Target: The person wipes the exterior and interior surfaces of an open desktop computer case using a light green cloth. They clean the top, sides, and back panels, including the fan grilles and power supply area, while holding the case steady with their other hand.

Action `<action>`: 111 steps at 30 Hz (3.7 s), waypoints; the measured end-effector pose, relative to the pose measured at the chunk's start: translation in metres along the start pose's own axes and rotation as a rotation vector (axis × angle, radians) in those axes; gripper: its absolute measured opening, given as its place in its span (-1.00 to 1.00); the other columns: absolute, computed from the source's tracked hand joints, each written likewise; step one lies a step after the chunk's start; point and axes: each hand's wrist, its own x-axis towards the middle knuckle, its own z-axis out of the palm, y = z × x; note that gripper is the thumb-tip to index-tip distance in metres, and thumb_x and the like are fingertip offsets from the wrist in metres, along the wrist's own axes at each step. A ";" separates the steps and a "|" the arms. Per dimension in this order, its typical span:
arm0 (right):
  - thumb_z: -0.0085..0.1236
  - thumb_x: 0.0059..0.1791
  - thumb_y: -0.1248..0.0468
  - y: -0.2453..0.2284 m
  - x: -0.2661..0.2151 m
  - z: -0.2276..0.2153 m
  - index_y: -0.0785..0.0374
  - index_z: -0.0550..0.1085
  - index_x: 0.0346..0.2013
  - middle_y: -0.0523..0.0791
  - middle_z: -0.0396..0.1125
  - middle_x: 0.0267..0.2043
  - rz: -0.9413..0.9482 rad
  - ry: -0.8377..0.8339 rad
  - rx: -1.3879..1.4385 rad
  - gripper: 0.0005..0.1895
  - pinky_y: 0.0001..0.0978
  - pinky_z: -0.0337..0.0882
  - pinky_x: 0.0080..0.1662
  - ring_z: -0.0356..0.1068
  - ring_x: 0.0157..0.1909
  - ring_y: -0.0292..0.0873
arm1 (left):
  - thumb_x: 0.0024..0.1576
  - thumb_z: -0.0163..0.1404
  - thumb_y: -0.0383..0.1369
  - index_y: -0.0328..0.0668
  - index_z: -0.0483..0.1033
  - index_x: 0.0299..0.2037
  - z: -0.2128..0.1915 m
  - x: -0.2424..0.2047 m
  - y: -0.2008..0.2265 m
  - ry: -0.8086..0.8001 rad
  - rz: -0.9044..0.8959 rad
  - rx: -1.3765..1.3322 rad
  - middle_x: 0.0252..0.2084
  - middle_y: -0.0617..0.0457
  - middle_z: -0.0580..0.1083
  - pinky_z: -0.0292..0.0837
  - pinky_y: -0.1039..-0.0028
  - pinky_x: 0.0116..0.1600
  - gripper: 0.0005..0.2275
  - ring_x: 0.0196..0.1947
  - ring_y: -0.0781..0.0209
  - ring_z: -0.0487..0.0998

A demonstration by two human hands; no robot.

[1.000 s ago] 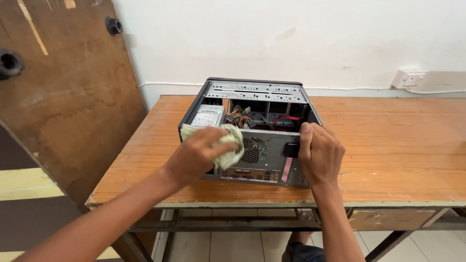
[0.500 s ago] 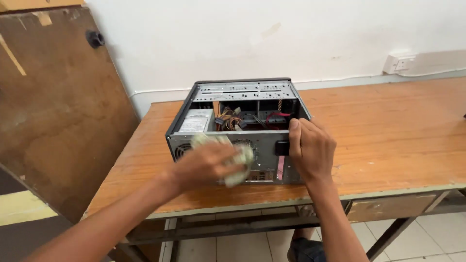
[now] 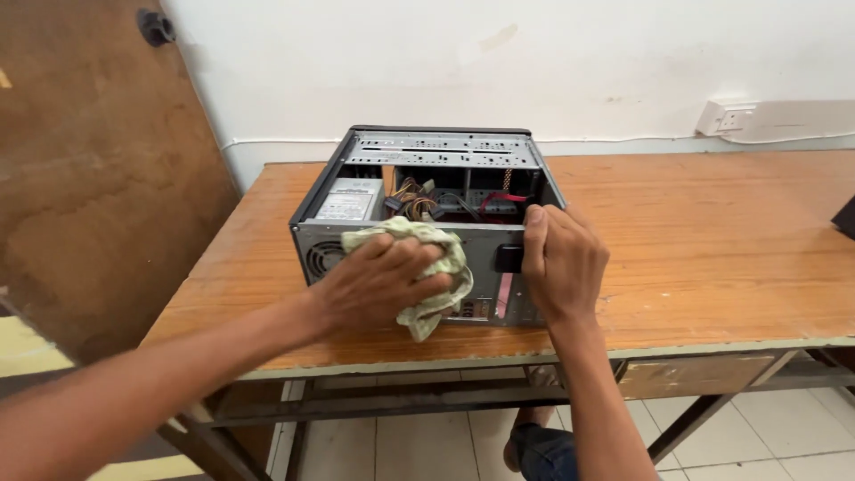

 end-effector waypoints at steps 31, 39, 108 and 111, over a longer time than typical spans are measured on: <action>-0.37 0.20 0.14 0.013 -0.003 0.009 0.27 0.32 -0.60 -0.01 0.18 -0.60 0.039 -0.032 0.048 -0.47 -0.05 0.24 -0.34 0.18 -0.54 0.03 | 0.02 0.21 -0.36 0.34 0.41 -0.14 0.013 0.050 0.022 0.193 0.450 0.235 -0.08 0.30 0.46 0.23 0.44 0.04 -0.70 -0.10 0.34 0.40; -0.39 0.19 0.15 0.021 -0.003 0.013 0.24 0.37 -0.59 -0.03 0.19 -0.64 0.053 -0.045 0.014 -0.46 -0.09 0.23 -0.37 0.15 -0.60 0.02 | 0.04 0.22 -0.25 0.33 0.43 -0.03 0.019 0.040 0.036 0.156 0.425 0.189 -0.03 0.28 0.47 0.24 0.48 0.13 -0.68 -0.02 0.38 0.44; -0.40 0.25 0.12 0.014 -0.002 0.004 0.32 0.46 -0.47 -0.01 0.31 -0.50 -0.046 -0.026 -0.018 -0.42 -0.09 0.27 -0.26 0.27 -0.42 0.03 | -0.05 0.14 -0.61 -0.11 0.66 -0.08 -0.044 -0.013 0.126 -0.104 -1.138 -0.499 0.04 -0.16 0.53 0.62 0.32 -0.03 -0.68 -0.02 -0.04 0.58; -0.38 0.18 0.10 0.027 -0.006 0.014 0.30 0.43 -0.64 0.00 0.23 -0.67 0.162 -0.151 -0.088 -0.38 -0.11 0.26 -0.31 0.20 -0.57 0.05 | -0.01 0.26 -0.45 -0.17 0.62 -0.08 -0.094 -0.049 0.088 -0.138 -1.508 -0.338 -0.06 -0.07 0.54 0.61 0.34 -0.14 -0.73 -0.14 0.12 0.59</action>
